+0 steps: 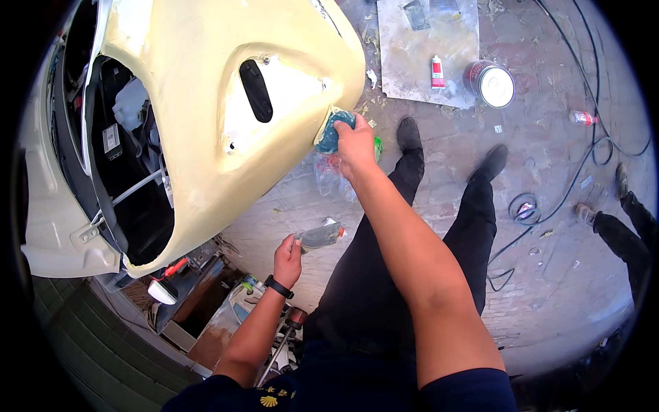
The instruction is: The person applies a yellowish body filler to a detached white car bumper using a putty knife and a green sanding block. They spread the filler across the surface, smooth it, and scrape off excess material from the tool.
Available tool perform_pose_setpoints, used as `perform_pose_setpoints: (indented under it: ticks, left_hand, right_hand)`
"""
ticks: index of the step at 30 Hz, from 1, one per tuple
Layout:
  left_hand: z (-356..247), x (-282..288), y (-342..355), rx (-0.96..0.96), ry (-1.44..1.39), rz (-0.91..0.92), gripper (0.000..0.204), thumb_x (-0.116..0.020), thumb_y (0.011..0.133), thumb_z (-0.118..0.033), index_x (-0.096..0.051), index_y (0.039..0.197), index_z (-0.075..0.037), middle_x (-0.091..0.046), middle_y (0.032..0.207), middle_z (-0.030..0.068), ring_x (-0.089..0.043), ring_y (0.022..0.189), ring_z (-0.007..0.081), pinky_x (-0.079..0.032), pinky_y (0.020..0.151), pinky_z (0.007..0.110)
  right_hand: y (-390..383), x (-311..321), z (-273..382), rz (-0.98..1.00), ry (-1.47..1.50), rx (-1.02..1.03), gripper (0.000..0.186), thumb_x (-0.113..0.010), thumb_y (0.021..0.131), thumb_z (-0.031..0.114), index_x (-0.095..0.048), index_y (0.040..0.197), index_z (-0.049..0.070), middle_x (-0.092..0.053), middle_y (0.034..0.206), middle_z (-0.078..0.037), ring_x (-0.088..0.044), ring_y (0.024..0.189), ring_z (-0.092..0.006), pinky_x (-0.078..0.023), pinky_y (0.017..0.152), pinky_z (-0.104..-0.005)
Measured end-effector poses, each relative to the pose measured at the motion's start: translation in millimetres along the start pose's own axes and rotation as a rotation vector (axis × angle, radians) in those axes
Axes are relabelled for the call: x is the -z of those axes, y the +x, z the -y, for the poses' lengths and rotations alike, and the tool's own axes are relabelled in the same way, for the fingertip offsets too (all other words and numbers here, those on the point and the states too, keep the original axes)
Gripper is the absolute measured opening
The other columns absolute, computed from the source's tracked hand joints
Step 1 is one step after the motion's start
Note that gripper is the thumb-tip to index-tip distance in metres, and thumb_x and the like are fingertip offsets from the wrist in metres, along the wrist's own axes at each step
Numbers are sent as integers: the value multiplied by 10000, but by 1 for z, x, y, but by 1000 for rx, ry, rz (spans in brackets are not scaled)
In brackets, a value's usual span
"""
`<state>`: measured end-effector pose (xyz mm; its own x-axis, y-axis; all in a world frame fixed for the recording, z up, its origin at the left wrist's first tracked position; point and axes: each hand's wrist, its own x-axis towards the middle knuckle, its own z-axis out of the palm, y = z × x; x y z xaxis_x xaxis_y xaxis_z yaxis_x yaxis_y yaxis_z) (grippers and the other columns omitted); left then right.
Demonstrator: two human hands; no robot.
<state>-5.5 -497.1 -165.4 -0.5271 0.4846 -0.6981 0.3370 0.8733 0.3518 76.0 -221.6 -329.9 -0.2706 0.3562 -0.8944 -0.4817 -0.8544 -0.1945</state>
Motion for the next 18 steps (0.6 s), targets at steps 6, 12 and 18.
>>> perform_pose_setpoints:
  ticks: [6, 12, 18]
  left_hand:
    - [16, 15, 12, -12, 28, -13, 238, -534, 1087, -180, -579, 1011, 41, -616, 850, 219, -545, 748, 310, -489, 742, 404]
    - [36, 10, 20, -73, -1, -11, 247, -521, 1079, -176, -645, 1140, 29, -716, 977, 241, -690, 877, 384, -535, 790, 431]
    - [-74, 35, 7, -86, -273, 125, 274, -499, 1117, -175, -652, 1213, 30, -719, 1035, 119, -678, 965, 186, -536, 860, 358]
  right_hand:
    - [-78, -41, -6, 53, -111, 166, 276, -620, 1007, 54, -622, 1275, -14, -693, 1056, -68, -650, 879, -131, -553, 796, -303]
    - [-168, -55, -33, 452, -528, 425, 256, -648, 986, 66, -656, 1225, -25, -706, 1107, -121, -671, 1024, -192, -534, 909, -328]
    - [-172, 24, 54, 474, -503, 623, 248, -635, 981, 43, -661, 1217, -32, -694, 1156, -124, -671, 1096, -231, -525, 959, -359]
